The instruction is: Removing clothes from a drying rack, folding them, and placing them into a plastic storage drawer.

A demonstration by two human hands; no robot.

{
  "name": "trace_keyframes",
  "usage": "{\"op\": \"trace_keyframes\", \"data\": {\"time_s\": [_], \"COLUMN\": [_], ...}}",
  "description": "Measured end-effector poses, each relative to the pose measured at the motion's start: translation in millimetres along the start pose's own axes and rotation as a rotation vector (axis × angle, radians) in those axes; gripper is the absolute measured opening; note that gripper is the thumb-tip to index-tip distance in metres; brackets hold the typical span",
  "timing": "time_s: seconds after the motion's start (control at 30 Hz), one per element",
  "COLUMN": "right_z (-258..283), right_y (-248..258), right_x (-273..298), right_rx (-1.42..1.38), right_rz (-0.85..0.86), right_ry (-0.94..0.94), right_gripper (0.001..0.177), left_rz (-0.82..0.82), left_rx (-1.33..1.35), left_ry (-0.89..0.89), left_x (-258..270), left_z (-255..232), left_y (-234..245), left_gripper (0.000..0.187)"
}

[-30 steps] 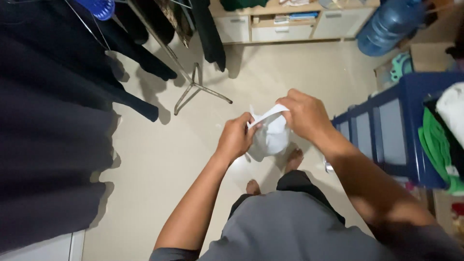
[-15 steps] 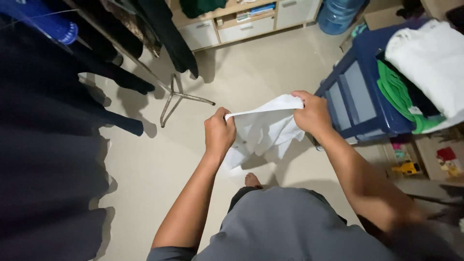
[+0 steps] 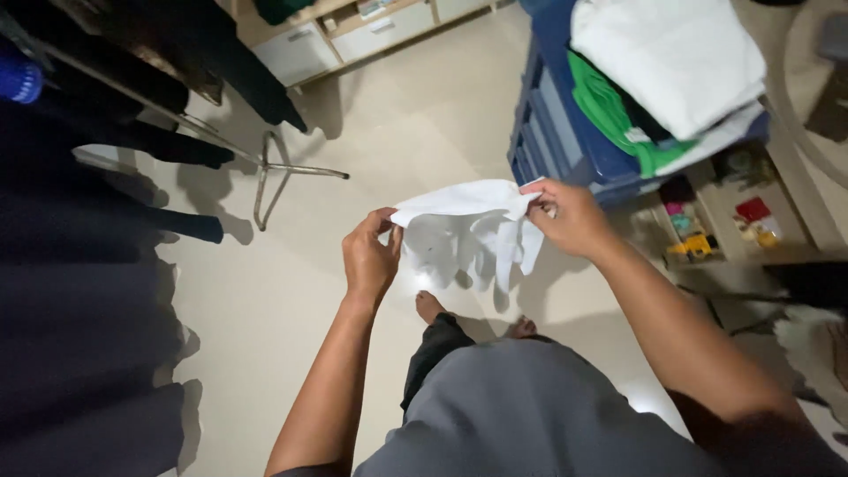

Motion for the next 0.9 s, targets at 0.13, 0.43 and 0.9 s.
{"op": "trace_keyframes", "data": {"time_s": [0.13,0.43,0.9], "right_z": [9,-15,25], "right_y": [35,71,49], "right_x": [19,7,-25], "right_rx": [0.671,0.821,0.932], "right_rz": [-0.314,-0.326,-0.081], "right_ry": [0.240,0.301,-0.160], "right_gripper": [0.012,0.010,0.042], "left_rz": [-0.204,-0.015,0.200], "left_rx": [-0.204,0.018,-0.347], "left_ry": [-0.283,-0.073,-0.022], "left_x": [20,17,-41], "left_z": [-30,-40,0], "left_y": [-27,-84,-93], "left_gripper": [0.014,0.008,0.046]}}
Point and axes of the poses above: each hand's wrist, its own x-axis away from the middle knuckle, its own y-axis out of the back of the hand, z = x × y, the point moved 7 cm from there along -x, towards the middle knuckle, and after that the axes turned 6 degrees about x, right-handed, at the moved point
